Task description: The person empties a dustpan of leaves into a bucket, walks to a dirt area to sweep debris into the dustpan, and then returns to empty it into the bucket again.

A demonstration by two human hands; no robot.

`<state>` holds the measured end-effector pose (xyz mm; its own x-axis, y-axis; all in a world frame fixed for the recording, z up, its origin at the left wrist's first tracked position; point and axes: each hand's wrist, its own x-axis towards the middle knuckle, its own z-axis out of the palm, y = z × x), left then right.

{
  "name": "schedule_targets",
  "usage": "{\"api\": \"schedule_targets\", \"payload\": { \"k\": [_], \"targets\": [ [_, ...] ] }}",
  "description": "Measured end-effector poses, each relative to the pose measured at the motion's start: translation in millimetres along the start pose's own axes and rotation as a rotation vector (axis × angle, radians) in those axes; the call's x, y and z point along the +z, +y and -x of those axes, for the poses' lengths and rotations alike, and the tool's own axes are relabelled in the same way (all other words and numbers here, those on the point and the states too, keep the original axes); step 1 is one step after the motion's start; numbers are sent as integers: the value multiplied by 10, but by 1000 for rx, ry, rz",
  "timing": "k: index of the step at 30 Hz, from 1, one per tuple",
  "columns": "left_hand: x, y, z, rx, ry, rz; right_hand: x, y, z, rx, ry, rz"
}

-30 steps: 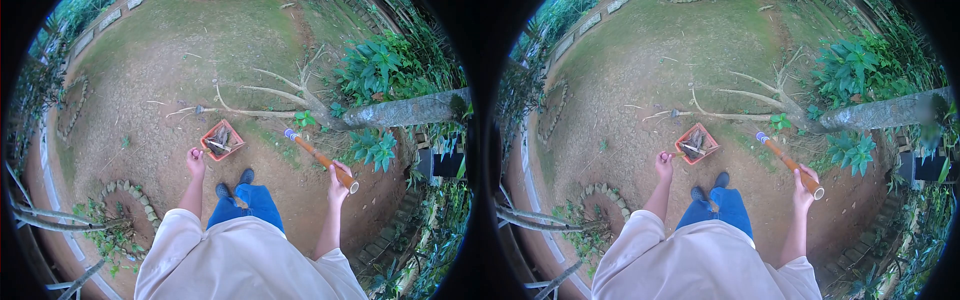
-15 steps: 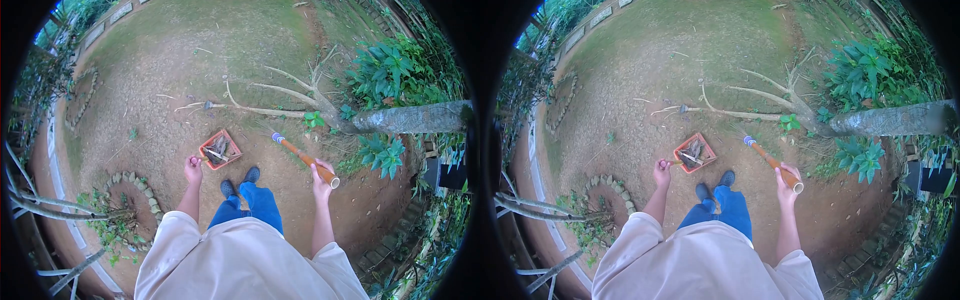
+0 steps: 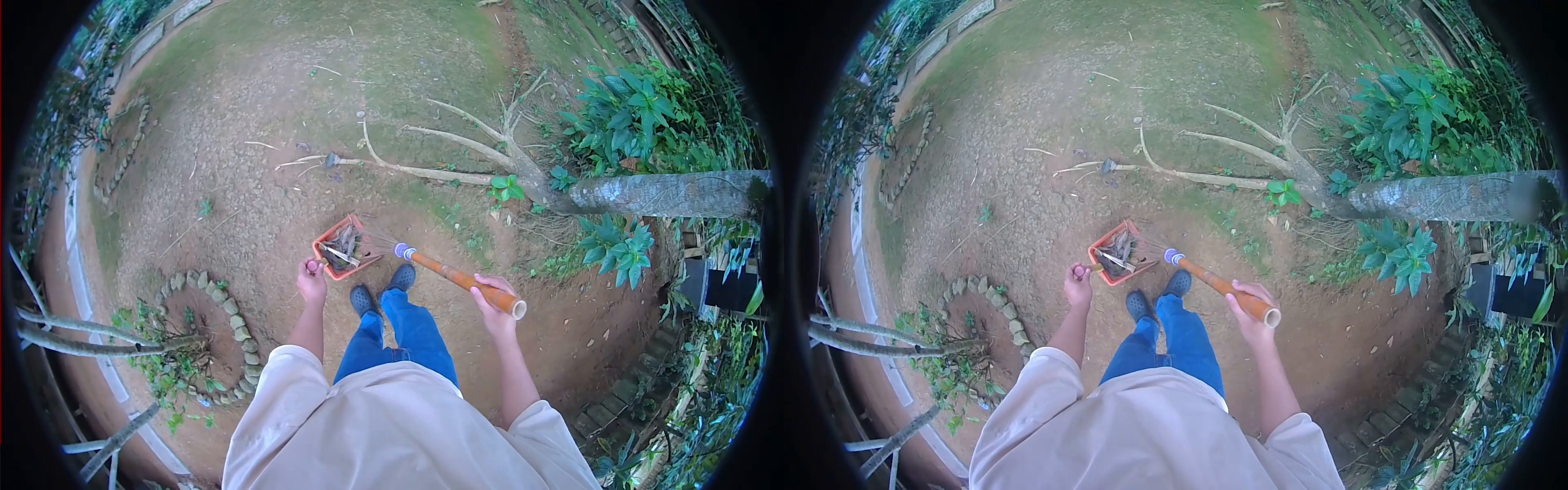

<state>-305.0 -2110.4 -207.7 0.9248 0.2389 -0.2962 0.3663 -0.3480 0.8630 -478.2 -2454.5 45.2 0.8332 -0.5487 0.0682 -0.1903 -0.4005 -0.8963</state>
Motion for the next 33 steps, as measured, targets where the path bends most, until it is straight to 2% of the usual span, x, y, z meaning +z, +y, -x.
{"api": "schedule_targets", "payload": {
  "k": [3,6,9,14,18,22,24,27,30,33],
  "targets": [
    [-119,96,43,-23,-17,-43,-106,-69,80,69,-2,-91],
    [-151,-121,-2,11,12,61,-134,-200,118,56,33,-69],
    [-240,-114,53,-22,56,-16,-99,-235,99,22,59,-37],
    [-308,-188,57,-21,102,11,154,-188,-42,-173,69,41],
    [-318,-343,26,-15,122,5,462,-23,-75,-239,36,58],
    [-316,-428,-16,-13,130,11,695,-44,17,-266,-113,78],
    [-332,-410,13,-26,129,-87,669,-53,23,-237,-126,32],
    [-336,-392,17,-86,102,69,451,-100,36,-125,-97,32],
    [-365,-414,26,-19,119,89,281,-275,99,-20,-52,-19],
    [-391,-431,18,-43,97,193,144,-363,137,25,-21,-68]
  ]
}}
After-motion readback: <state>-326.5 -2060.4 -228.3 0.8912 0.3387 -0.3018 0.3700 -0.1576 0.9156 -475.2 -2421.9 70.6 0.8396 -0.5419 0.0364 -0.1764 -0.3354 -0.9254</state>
